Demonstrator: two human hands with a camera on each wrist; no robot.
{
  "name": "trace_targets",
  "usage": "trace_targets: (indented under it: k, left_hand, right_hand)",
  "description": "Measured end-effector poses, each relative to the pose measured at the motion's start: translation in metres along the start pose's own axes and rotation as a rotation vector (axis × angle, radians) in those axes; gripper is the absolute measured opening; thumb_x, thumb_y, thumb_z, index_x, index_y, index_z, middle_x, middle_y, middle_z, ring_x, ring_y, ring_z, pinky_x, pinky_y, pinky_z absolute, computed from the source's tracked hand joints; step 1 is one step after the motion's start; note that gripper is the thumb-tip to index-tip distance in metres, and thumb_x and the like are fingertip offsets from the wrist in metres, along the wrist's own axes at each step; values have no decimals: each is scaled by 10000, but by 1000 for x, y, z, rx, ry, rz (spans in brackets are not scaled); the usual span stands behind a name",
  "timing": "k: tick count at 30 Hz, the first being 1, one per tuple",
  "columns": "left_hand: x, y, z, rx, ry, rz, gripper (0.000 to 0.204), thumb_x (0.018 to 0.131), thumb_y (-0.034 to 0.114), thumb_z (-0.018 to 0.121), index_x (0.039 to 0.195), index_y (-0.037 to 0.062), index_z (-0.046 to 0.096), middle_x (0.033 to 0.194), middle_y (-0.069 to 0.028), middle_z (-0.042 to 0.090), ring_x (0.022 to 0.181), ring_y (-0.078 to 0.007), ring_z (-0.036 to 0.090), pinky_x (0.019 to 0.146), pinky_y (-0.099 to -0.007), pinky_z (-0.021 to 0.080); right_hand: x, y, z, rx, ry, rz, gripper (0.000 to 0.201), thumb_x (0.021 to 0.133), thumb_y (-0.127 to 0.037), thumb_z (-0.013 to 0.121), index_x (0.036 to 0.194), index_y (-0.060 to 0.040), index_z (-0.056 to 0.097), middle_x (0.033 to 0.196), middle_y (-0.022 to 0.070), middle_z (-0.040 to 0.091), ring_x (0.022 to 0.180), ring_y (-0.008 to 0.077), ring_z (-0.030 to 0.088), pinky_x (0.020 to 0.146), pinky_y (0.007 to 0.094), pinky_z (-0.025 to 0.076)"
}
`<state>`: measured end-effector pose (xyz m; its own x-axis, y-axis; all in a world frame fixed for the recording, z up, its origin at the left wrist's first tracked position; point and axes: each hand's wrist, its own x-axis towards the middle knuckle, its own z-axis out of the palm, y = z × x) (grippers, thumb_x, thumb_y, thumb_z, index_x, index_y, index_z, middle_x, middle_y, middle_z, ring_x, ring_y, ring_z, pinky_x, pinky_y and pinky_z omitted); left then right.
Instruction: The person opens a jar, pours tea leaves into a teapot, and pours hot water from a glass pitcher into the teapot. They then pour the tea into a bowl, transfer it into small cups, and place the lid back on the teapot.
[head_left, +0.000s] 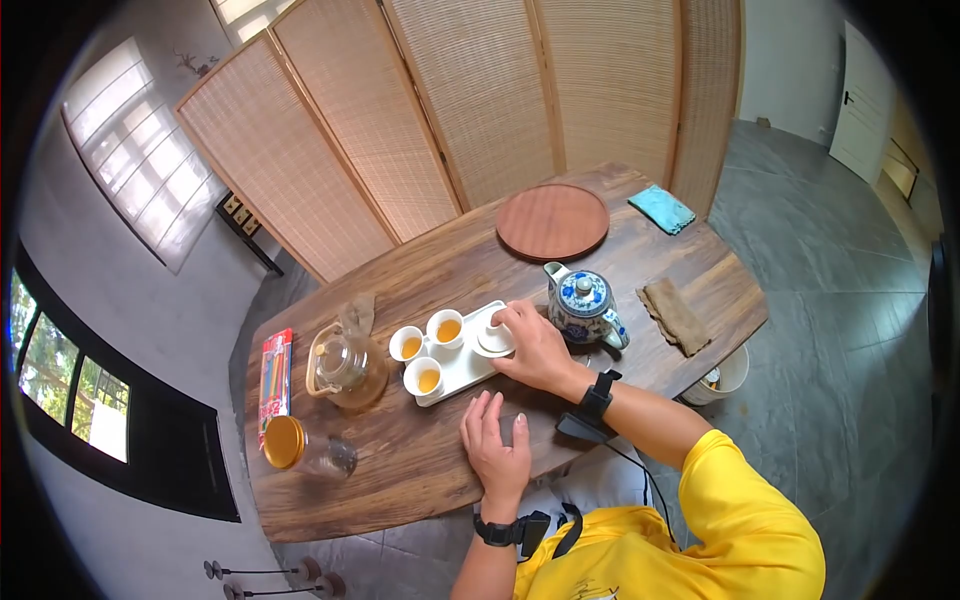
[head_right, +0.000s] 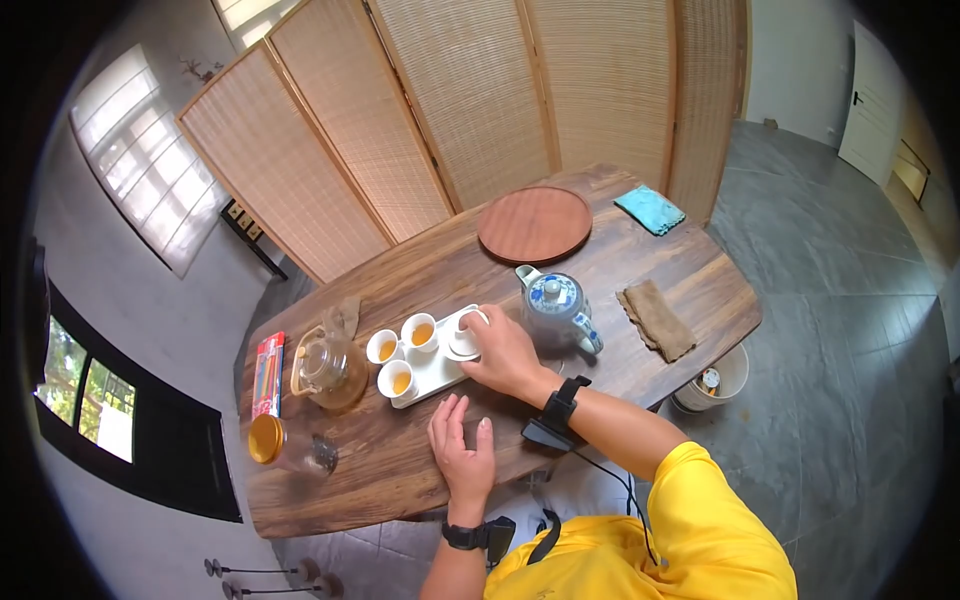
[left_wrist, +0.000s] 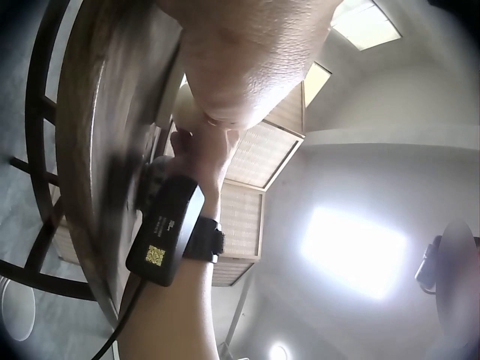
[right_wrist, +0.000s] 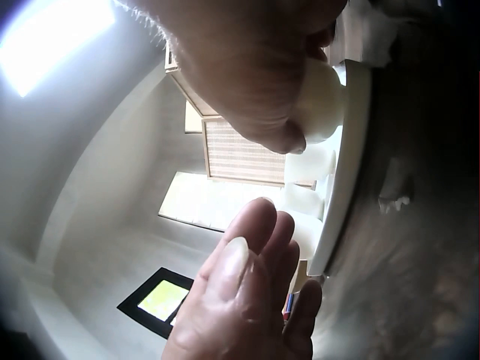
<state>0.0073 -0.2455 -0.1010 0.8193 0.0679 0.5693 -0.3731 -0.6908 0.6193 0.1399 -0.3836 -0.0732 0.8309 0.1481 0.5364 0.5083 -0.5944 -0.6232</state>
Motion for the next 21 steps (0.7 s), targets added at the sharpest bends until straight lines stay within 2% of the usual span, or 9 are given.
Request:
trace_targets:
  k: [9, 12, 15, 18, 21]
  left_hand:
    - [1, 1, -1, -18, -31, -32, 420, 909, 97, 733, 1316, 18, 669, 1390, -189, 628, 1300, -402, 561, 1129, -498, 432]
    - [1, -1, -2, -32, -40, -41, 407, 906, 98, 737, 1302, 19, 680, 1386, -187, 629, 1299, -398, 563, 1121, -495, 441]
    - [1, 0, -3, -44, -44, -47, 405, 900, 104, 749, 1290, 16, 682, 1365, -198, 635, 1299, -413, 568, 1117, -513, 444]
    - [1, 0, -4, -57, -37, -52, 406, 897, 107, 756, 1287, 16, 682, 1356, -203, 639, 1299, -419, 571, 1115, -520, 447]
    - [2, 0, -4, -66, -28, -56, 404, 896, 106, 759, 1285, 21, 687, 1357, -200, 641, 1297, -416, 574, 1112, -515, 451]
  right_hand:
    - [-4, 5, 8, -49, 47, -71, 532, 729, -221, 875, 1187, -131, 620, 1352, 243, 583, 1084, 460, 651, 885, 523, 546]
    - [-4, 3, 3, -54, -21, -45, 576, 756, -296, 905, 1213, -103, 611, 1394, 215, 574, 1242, 399, 602, 971, 501, 513]
    - [-5, -4, -3, -45, -45, -35, 601, 772, -352, 901, 1236, -97, 615, 1416, 238, 563, 1260, 421, 586, 1001, 514, 492]
    - [-5, -5, -3, -74, 5, -75, 587, 795, -376, 885, 1234, -86, 627, 1419, 260, 557, 1259, 447, 578, 1023, 516, 480]
    - [-6, -2, 0, -105, 111, -172, 503, 837, -359, 855, 1207, -90, 643, 1395, 252, 574, 1183, 446, 602, 989, 501, 477]
